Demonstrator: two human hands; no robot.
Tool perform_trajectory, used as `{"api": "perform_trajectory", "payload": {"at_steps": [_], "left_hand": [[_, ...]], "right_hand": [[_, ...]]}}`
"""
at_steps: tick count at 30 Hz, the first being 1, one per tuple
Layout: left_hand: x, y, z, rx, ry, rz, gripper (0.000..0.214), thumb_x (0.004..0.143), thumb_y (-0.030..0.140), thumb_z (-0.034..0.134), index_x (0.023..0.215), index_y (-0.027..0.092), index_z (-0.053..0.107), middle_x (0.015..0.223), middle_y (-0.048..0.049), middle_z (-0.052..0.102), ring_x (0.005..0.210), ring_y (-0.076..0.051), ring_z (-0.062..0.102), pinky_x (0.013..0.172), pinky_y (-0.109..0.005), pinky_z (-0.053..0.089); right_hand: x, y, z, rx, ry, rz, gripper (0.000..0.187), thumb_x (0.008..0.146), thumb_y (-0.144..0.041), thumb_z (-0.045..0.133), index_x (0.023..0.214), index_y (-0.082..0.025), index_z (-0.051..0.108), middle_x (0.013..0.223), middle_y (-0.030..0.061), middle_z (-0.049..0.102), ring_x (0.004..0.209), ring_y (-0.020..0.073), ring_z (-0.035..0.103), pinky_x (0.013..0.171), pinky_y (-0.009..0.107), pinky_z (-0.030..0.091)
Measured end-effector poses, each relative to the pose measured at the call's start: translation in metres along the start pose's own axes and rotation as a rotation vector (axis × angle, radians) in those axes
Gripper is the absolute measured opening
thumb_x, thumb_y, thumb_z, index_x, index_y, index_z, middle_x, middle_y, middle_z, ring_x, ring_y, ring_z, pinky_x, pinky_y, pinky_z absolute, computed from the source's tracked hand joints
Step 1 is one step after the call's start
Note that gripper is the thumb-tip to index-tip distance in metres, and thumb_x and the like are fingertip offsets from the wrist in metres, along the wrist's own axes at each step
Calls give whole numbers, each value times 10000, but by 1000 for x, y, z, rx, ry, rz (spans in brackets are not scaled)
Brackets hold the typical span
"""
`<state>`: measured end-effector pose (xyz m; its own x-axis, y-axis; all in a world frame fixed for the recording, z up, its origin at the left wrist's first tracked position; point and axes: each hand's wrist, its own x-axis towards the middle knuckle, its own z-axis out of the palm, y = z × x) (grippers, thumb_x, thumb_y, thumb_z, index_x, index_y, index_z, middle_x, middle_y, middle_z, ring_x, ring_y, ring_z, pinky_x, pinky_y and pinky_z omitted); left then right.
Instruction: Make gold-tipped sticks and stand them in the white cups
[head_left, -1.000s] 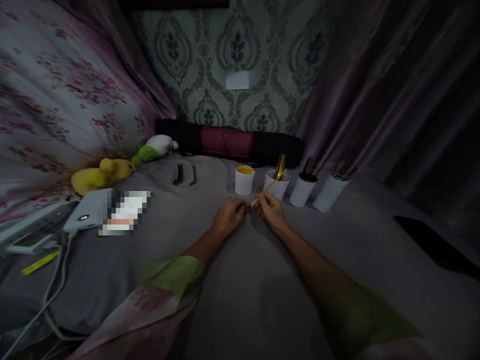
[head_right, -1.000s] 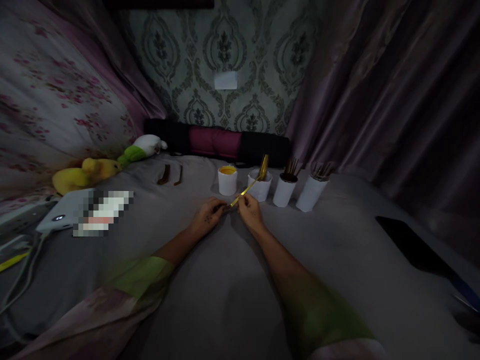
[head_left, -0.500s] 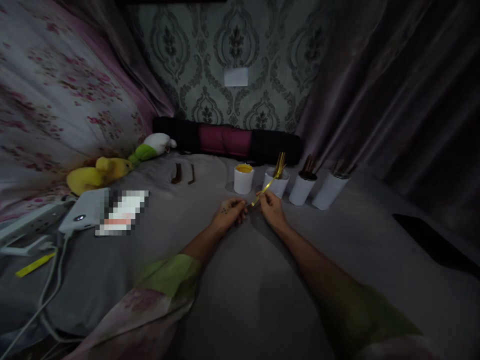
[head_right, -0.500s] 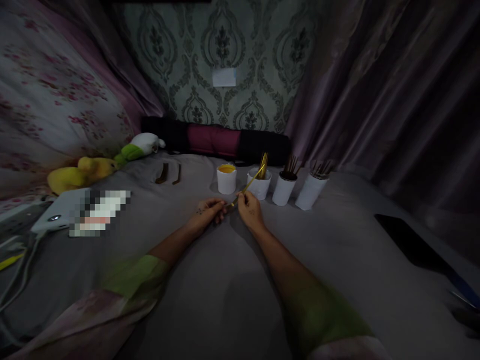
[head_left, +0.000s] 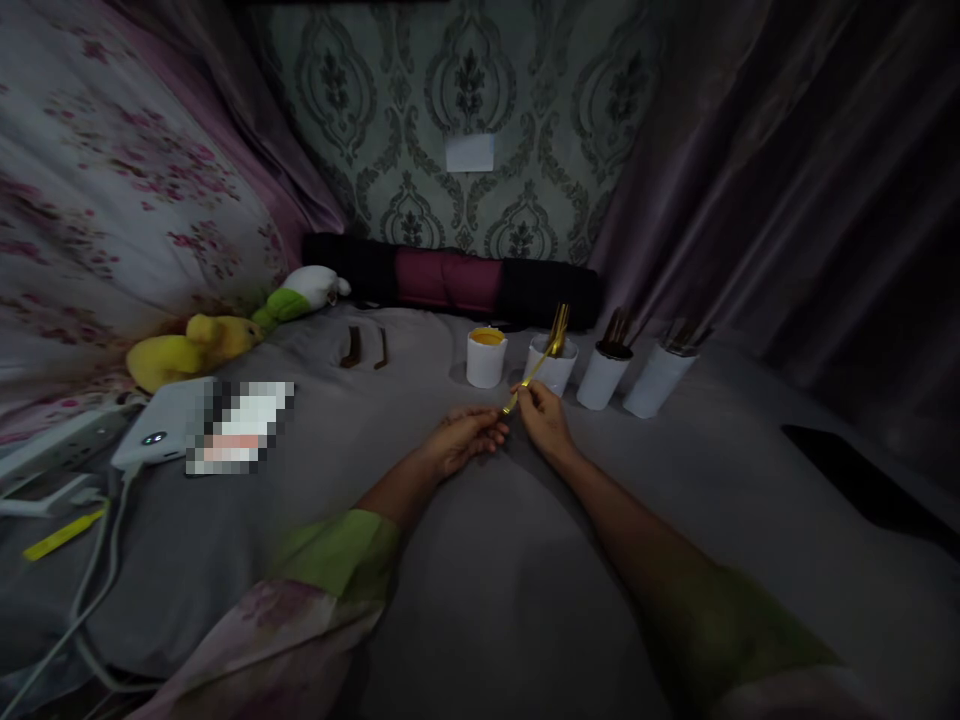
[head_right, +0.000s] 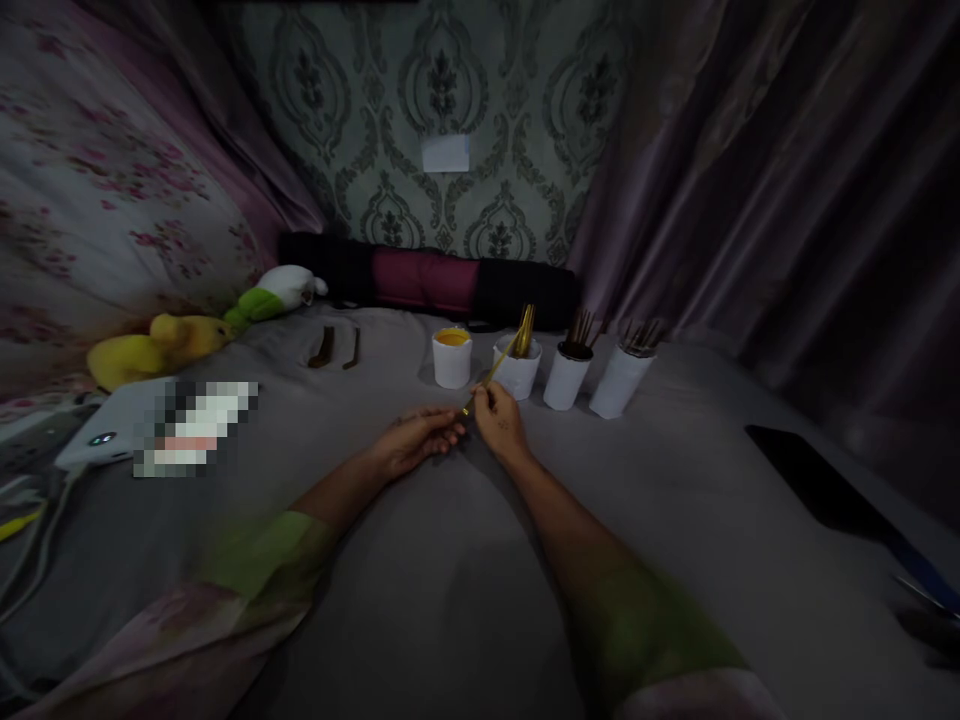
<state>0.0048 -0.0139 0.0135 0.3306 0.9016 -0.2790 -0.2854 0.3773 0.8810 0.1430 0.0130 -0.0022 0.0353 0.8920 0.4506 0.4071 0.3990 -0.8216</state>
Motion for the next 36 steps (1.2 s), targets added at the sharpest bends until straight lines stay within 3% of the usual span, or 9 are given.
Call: {"api": "perform_trajectory", "payload": {"at_steps": [15,21,30,36], "left_hand": [[2,-5,-6,-59,-130,-40,165,743,10,445,865,74,536,673,-54,601,508,-57,529,460,-152,398],[5,-7,-9,-78,-124,-51,154,729,21,471,855,87,529,660,-47,601,516,-61,530,463,-155,395],[3,-4,-9,-100,-168,-65,124,743,29,462,831,94,521,627,-34,595,497,-54,523,456,-142,384],[-8,1,-13,12,-55,-62,55,752,94,478,781,102,523,587,-18,564,467,-58,505,465,-167,388]], "right_hand": [[-1,2,0,41,-54,6,282,772,-360,387,763,-171,596,609,-12,509,568,110,449,520,212,339],[-1,9,1,68,-76,68,295,768,-392,396,780,-177,597,528,-27,437,481,97,388,422,193,289],[7,4,-6,103,-62,99,337,771,-437,398,828,-172,598,530,-35,431,435,82,369,400,191,296],[7,-3,-9,122,-24,149,355,738,-460,442,797,-142,590,536,-26,435,422,71,371,363,180,283]]}}
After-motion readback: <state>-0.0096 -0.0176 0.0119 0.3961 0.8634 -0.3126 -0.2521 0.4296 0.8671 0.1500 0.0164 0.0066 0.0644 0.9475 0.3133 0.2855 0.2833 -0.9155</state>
